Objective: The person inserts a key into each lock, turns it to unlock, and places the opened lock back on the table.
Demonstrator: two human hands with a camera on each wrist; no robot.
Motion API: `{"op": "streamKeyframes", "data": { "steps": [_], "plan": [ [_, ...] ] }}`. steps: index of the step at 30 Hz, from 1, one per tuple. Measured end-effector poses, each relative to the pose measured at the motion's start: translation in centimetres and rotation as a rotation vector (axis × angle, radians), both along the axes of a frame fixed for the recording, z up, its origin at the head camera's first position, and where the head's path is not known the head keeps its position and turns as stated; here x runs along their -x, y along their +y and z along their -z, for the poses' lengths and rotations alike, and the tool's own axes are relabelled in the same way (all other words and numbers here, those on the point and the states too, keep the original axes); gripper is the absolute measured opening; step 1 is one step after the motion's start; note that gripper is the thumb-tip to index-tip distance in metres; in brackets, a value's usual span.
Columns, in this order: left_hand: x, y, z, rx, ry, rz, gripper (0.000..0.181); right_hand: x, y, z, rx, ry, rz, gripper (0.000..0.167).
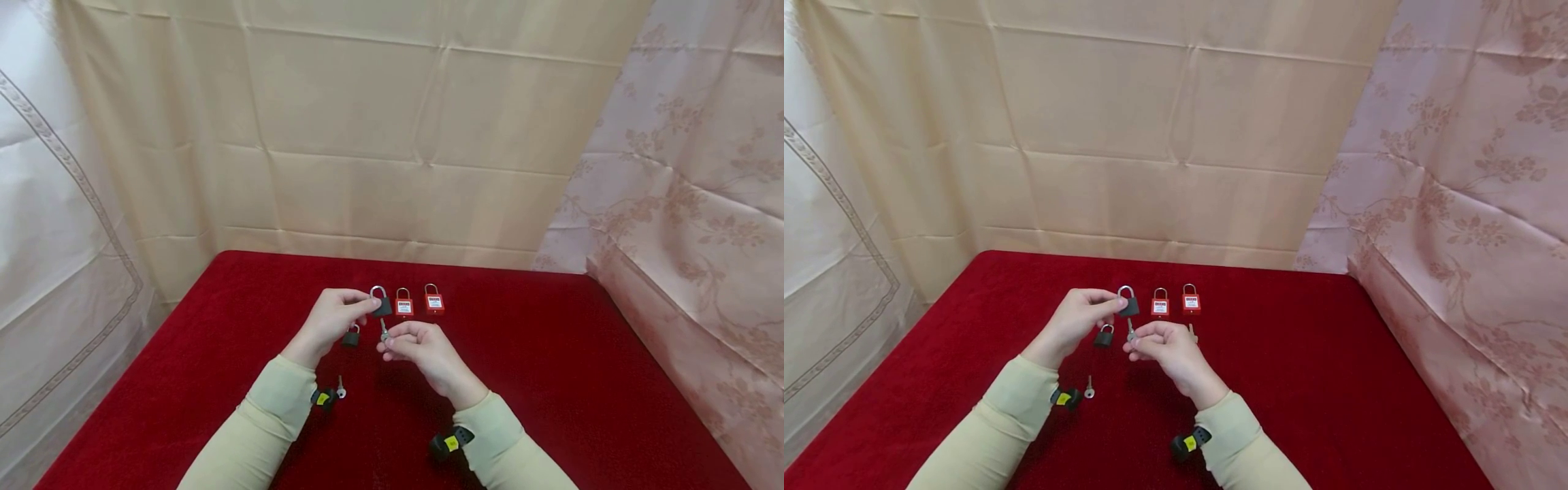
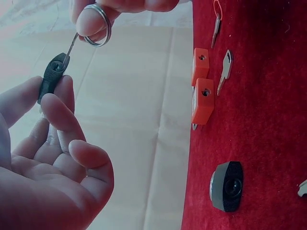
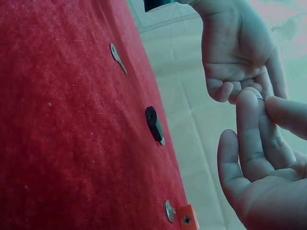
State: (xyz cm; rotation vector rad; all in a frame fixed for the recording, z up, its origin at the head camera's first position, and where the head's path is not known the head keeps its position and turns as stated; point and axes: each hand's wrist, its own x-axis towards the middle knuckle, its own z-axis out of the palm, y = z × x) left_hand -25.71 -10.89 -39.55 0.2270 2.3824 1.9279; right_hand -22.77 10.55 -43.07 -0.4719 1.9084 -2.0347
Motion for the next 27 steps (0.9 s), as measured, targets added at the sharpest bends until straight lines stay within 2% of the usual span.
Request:
{"op": "streamKeyframes", "data": {
  "steps": [19, 27],
  "plan": [
    [-0.10, 0.14, -0.01, 0.010, -0.012, 0.010, 0.023, 0.15, 0.35, -0.16, -0.017, 0.015, 0.037, 0.025],
    [-0.07, 0.19, 0.01, 0.018, -0.005, -0.001, 0.022, 0.17, 0.31, -0.12, -0.002, 0.014, 0.056, 0.022]
  ]
}}
